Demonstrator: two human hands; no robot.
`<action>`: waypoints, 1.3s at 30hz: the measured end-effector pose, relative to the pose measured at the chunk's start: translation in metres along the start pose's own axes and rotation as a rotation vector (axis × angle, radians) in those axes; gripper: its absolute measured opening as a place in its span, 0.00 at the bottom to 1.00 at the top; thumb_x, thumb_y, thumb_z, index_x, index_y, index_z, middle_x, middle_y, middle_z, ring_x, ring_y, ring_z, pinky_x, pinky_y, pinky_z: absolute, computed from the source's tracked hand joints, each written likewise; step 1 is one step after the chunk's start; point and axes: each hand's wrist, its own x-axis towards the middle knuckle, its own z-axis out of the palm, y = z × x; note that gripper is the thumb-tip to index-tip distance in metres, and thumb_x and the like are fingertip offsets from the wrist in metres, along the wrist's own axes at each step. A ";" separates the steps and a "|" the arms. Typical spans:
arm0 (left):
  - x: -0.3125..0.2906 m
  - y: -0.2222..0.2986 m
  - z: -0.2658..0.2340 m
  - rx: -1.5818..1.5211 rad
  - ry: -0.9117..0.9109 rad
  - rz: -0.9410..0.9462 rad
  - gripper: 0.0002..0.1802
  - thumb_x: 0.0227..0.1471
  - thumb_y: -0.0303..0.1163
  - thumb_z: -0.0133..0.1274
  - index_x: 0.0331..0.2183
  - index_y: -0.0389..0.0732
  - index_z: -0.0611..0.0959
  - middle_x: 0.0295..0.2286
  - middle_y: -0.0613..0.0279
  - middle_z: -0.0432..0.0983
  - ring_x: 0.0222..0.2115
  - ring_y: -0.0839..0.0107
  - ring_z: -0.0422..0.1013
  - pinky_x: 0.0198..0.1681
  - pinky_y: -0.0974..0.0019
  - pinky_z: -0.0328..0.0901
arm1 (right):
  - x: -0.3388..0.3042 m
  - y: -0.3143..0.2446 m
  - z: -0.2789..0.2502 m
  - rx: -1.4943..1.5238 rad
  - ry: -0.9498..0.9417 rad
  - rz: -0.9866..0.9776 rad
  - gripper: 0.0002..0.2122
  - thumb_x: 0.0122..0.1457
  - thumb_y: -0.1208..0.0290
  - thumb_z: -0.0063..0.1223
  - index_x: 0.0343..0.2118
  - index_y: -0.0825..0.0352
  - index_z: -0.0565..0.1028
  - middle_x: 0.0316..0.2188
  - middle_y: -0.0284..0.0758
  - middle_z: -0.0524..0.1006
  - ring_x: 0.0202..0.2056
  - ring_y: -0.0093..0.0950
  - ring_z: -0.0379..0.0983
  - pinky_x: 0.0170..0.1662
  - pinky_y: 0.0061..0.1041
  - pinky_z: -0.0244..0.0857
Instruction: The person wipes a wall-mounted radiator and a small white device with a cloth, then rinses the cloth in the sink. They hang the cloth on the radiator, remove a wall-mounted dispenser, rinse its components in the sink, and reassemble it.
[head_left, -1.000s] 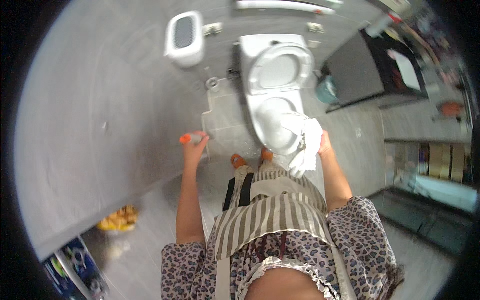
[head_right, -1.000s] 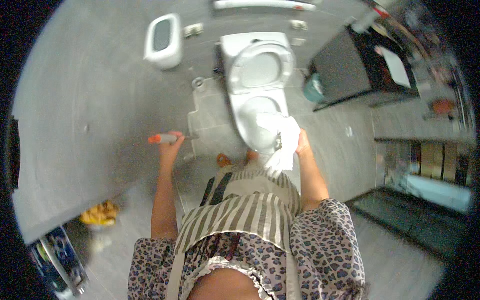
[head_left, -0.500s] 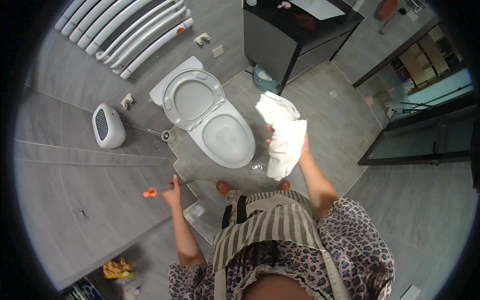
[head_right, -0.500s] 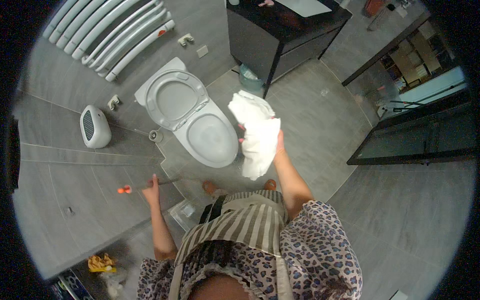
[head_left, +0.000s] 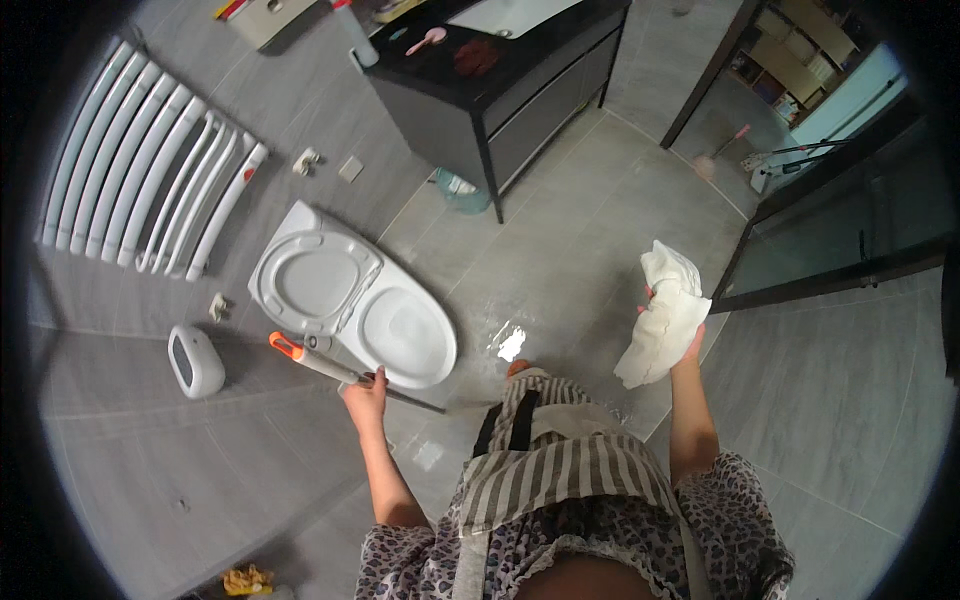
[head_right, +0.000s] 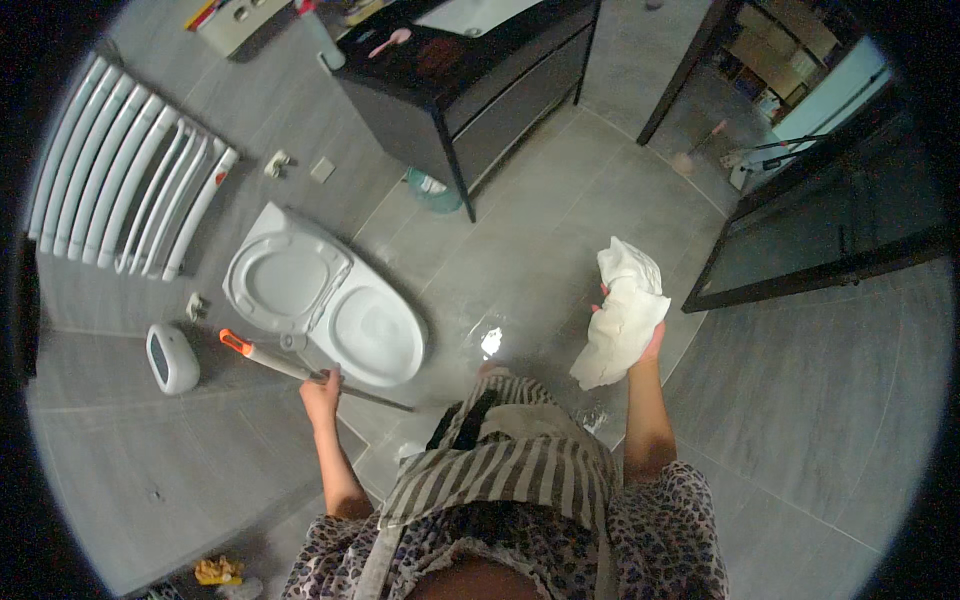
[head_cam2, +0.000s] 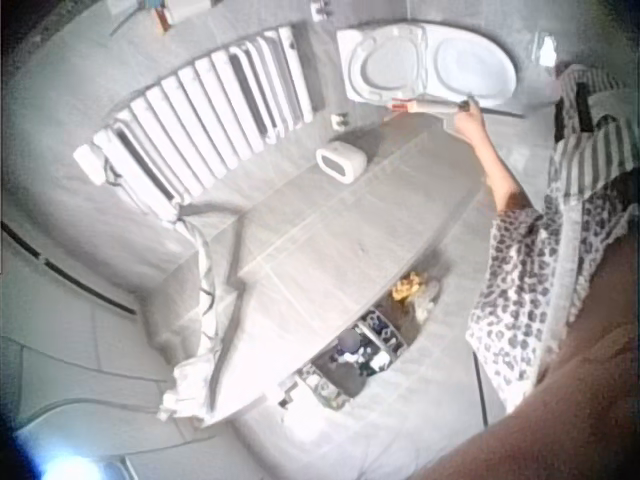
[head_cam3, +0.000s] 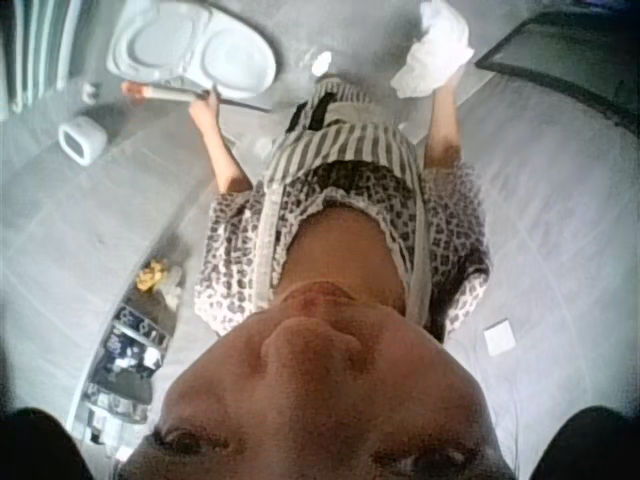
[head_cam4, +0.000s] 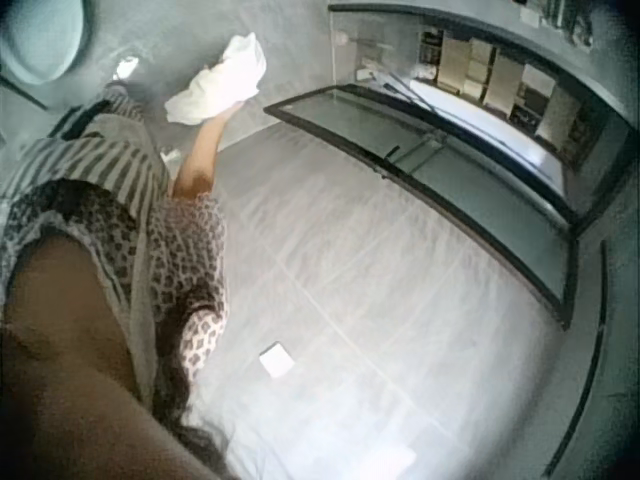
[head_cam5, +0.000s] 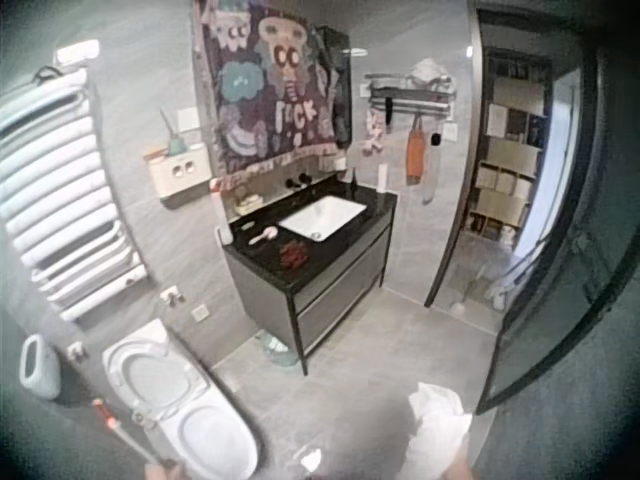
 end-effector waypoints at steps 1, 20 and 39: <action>0.002 0.027 0.008 -0.038 -0.026 -0.015 0.18 0.45 0.42 0.56 0.18 0.35 0.82 0.15 0.54 0.75 0.19 0.61 0.73 0.26 0.63 0.65 | 0.006 -0.011 0.000 -0.014 0.023 -0.005 0.32 0.57 0.47 0.28 0.59 0.65 0.53 0.57 0.47 0.56 0.56 0.46 0.56 0.55 0.55 0.50; 0.246 0.295 0.176 -0.159 0.104 0.061 0.15 0.44 0.39 0.54 0.21 0.35 0.80 0.16 0.51 0.73 0.19 0.54 0.71 0.25 0.58 0.64 | 0.324 -0.162 0.055 -0.146 0.048 0.206 0.32 0.56 0.48 0.29 0.57 0.67 0.57 0.54 0.55 0.59 0.50 0.53 0.61 0.53 0.55 0.53; 0.322 0.442 0.253 0.121 0.198 -0.207 0.15 0.42 0.39 0.56 0.18 0.35 0.80 0.17 0.47 0.72 0.22 0.48 0.70 0.27 0.55 0.64 | 0.610 -0.298 0.057 -0.187 -0.254 0.263 0.39 0.51 0.41 0.43 0.61 0.61 0.48 0.60 0.45 0.49 0.58 0.43 0.50 0.55 0.47 0.53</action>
